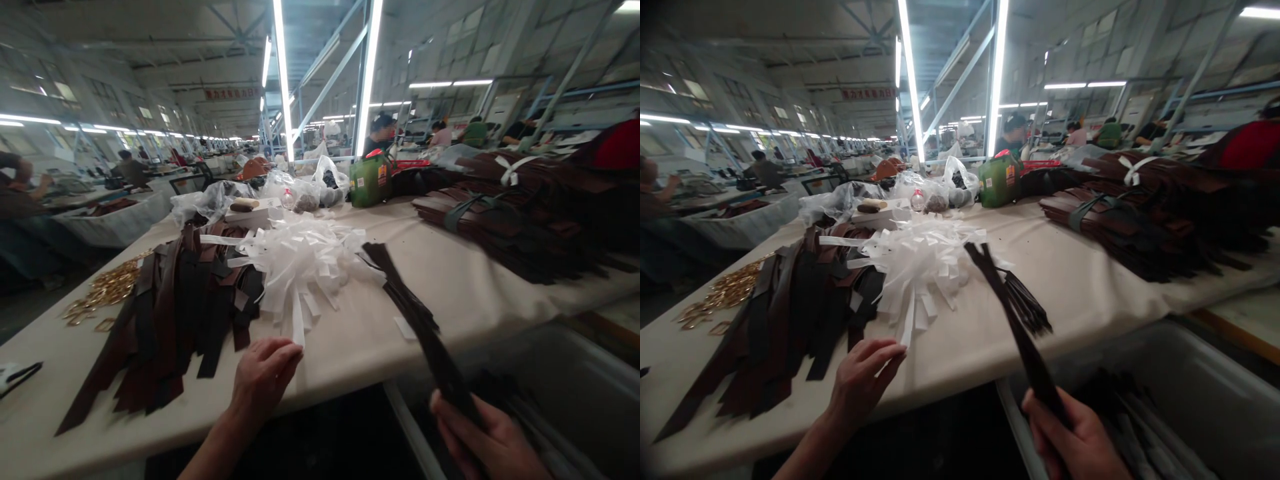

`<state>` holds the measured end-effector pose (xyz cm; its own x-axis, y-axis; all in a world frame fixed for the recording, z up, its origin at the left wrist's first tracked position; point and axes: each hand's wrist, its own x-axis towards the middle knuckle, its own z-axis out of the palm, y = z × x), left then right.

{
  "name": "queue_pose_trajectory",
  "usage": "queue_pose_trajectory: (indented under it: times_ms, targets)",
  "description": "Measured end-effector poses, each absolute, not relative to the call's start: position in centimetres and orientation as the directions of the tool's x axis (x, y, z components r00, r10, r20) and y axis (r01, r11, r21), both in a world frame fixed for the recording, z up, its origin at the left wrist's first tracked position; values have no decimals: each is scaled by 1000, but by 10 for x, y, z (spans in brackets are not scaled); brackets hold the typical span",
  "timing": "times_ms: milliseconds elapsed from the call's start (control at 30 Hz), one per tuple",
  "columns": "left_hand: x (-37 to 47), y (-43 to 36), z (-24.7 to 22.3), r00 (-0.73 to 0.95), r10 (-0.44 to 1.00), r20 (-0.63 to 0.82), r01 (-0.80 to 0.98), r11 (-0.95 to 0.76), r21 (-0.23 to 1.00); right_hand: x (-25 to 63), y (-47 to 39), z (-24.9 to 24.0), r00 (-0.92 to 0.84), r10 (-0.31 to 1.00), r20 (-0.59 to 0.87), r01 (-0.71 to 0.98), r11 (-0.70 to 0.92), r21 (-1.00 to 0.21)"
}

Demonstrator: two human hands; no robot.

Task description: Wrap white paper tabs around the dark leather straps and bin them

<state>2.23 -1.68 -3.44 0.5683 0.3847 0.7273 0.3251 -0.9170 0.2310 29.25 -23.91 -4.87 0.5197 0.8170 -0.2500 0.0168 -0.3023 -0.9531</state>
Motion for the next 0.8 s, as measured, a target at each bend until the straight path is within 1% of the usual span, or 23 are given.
queue_pose_trajectory:
  times_ms: [67,133,233,300,367,400,433,467,500,533,567,600,633,667,733,800]
  targets:
    - [18,-29,-32,585,338,737,300,-935,191,263,-200,-42,374,891,-257,-33,-264,-964]
    - [17,-36,-30,610,307,731,272,-947,170,240,-168,-40,267,931,-250,-33,-250,-968]
    - [19,-41,-31,649,261,715,220,-963,152,217,-132,-42,173,951,-255,-26,-254,-967]
    - [20,-43,-34,666,242,706,191,-970,151,207,-115,-44,148,955,-257,-27,-255,-966]
    - [21,-46,-38,667,260,698,179,-966,188,201,-104,-44,144,957,-250,-23,-249,-968]
    - [20,-47,-40,653,306,693,186,-952,245,200,-100,-43,149,958,-243,-21,-243,-970]
    - [19,-49,-41,624,388,678,206,-919,336,199,-98,-41,160,959,-235,-20,-234,-972]
    - [19,-50,-41,581,507,637,240,-854,461,199,-97,-39,172,959,-224,-19,-224,-974]
    - [18,-50,-40,533,642,551,269,-747,608,201,-97,-37,186,959,-213,-19,-213,-977]
    - [18,-50,-39,499,761,414,281,-594,754,202,-98,-35,200,959,-202,-20,-202,-979]
    - [19,-50,-38,495,835,240,273,-411,870,205,-99,-32,212,958,-192,-18,-193,-981]
    - [20,-49,-37,524,849,65,250,-226,941,207,-100,-30,223,958,-182,-15,-184,-983]
    - [23,-48,-36,575,814,-77,219,-62,974,208,-100,-29,231,957,-173,-10,-176,-984]
    - [27,-47,-35,635,753,-171,184,68,981,210,-101,-27,237,957,-164,-3,-168,-986]
    - [36,-46,-37,705,667,-241,109,235,966,211,-102,-25,245,959,-145,17,-153,-988]
    - [47,-47,-40,701,668,-251,26,327,945,211,-106,-23,248,961,-122,34,-135,-990]
